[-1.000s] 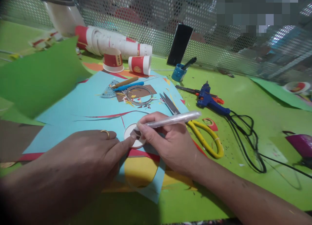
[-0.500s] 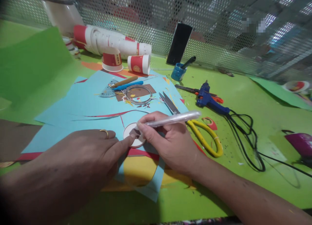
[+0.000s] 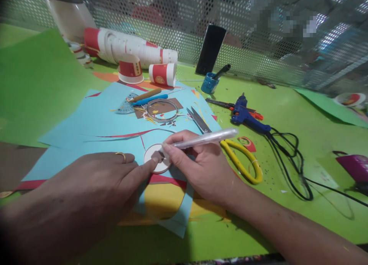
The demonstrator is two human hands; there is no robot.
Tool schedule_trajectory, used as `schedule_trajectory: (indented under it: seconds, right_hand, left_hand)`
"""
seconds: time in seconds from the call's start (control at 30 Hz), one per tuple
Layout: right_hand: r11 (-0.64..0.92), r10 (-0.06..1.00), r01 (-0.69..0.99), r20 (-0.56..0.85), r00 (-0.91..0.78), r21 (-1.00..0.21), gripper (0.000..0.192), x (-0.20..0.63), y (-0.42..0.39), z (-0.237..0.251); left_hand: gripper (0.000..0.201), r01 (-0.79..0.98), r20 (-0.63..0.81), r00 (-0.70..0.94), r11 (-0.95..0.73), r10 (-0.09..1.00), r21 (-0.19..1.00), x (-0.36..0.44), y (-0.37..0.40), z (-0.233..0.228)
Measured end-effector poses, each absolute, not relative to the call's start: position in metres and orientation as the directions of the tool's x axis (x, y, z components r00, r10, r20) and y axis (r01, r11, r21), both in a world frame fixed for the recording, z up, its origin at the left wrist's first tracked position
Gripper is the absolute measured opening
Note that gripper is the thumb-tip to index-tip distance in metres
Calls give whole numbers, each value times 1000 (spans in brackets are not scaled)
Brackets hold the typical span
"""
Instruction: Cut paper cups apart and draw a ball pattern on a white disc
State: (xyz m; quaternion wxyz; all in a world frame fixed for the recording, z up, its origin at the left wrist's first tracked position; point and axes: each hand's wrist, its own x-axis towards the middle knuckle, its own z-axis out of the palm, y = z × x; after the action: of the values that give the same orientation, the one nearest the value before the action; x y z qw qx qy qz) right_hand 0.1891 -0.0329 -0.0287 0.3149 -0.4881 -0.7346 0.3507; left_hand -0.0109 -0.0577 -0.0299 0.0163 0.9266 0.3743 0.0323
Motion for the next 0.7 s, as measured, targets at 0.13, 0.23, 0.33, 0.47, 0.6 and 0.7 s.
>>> schedule_trajectory:
  seconds: [0.13,0.23,0.33,0.47,0.6,0.7]
  right_hand:
    - [279,939,514,119,-322,-811,11,192,-34,-29]
    - [282,940,530,118,-321,-800,12,193,-34,-29]
    - [283,941,543,121,-315,-790,11,193,-34,-30]
    - [286,941,544,122,-317,-789,10,194,-33,-30]
    - [279,942,544,115,-315,-792,11,195,-34,-30]
    - [264,946,548,103,-307,-794,12,195,-34,-30]
  left_hand:
    - [20,678,29,734,-735,678,12,-11,-58,-29]
    - [21,677,16,736,-736,677,-9,-10,-58,-29]
    - [22,685,11,728,-728,685,-22,-9,-57,-29]
    - [25,681,3,732,-732,681,-24,-9,-56,-29]
    - [26,678,-5,734,-734,679,-30,-9,-56,-29]
    - [26,679,-7,733,-733,680,-30,-8,-56,-29]
